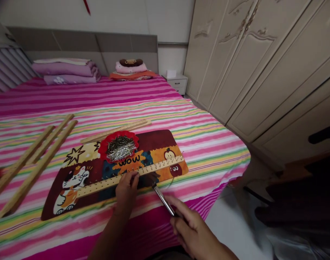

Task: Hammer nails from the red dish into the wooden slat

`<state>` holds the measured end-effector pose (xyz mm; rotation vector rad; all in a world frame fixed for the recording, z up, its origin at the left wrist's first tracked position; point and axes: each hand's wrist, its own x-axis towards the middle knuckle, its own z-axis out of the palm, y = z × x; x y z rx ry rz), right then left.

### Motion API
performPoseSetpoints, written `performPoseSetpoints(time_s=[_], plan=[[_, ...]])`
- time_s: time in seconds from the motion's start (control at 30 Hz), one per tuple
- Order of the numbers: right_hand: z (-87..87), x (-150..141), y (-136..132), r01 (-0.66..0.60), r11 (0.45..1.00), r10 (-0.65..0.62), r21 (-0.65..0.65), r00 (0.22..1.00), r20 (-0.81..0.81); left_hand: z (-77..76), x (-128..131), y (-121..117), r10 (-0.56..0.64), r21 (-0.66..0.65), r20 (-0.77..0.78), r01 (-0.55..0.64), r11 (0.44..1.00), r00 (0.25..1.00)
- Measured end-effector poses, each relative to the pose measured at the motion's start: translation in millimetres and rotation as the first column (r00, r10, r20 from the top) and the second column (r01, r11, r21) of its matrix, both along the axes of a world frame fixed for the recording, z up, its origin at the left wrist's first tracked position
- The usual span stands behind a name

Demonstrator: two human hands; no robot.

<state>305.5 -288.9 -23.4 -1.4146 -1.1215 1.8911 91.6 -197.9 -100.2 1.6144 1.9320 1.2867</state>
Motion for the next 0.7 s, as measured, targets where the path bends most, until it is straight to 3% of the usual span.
performPoseSetpoints(time_s=[0.17, 0.33, 0.5, 0.7], plan=[[-55.7, 17.0, -14.6, 0.067, 0.989, -0.061, -0.129, 0.997, 0.054, 30.3, -15.9, -5.3, 0.023, 0.009, -0.097, -0.022, 1.000, 0.995], [-92.9, 21.4, -16.6, 0.144, 0.984, -0.144, -0.101, 0.990, 0.008, 75.0, -52.7, 36.9, 0.063, -0.125, -0.417, -0.126, 0.984, 0.907], [-108.0, 25.6, -14.5, 0.155, 0.982, -0.160, -0.107, 0.986, -0.040, 85.8, -70.7, 88.9, -0.151, -0.431, -0.615, -0.170, 0.886, 0.774], [-104.7, 28.9, -12.0, 0.145, 0.980, -0.153, -0.137, 0.987, -0.048, 82.9, -74.3, 103.6, -0.232, -0.514, -0.633, -0.177, 0.839, 0.738]])
